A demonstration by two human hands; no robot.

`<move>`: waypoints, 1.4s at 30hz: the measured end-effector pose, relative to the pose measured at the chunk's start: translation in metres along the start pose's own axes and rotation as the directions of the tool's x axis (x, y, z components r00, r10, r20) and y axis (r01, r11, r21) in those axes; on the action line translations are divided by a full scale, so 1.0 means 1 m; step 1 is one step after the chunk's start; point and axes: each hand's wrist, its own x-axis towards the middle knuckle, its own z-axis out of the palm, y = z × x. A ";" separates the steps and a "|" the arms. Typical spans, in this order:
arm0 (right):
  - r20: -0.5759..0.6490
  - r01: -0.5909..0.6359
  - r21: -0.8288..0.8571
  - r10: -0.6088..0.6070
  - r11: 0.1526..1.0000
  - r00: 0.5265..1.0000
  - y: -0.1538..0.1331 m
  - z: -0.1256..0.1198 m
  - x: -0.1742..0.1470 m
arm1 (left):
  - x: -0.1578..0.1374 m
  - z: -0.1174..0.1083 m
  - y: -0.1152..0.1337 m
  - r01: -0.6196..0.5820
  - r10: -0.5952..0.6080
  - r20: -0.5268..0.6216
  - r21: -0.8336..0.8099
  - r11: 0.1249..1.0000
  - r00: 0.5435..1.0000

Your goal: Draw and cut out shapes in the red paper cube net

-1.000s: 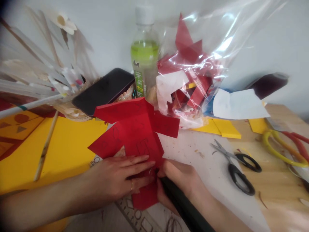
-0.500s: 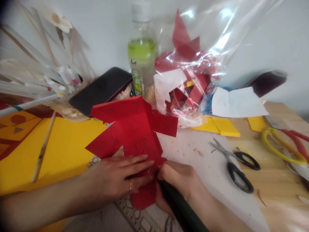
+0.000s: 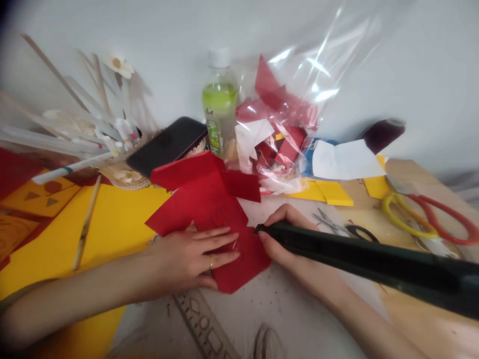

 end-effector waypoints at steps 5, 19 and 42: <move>0.036 0.038 -0.044 -0.036 0.998 0.999 -0.005 -0.004 0.006 | 0.012 0.005 0.020 0.090 -0.071 -0.084 0.260 0.961 0.994; 0.182 0.101 0.040 -0.107 0.994 0.978 0.005 0.001 0.015 | 0.014 0.005 0.018 0.085 -0.038 -0.179 0.261 0.961 0.983; 0.228 0.132 0.017 -0.132 0.991 0.965 0.021 0.011 0.014 | 0.014 0.010 0.019 0.133 -0.053 -0.298 0.255 0.958 0.953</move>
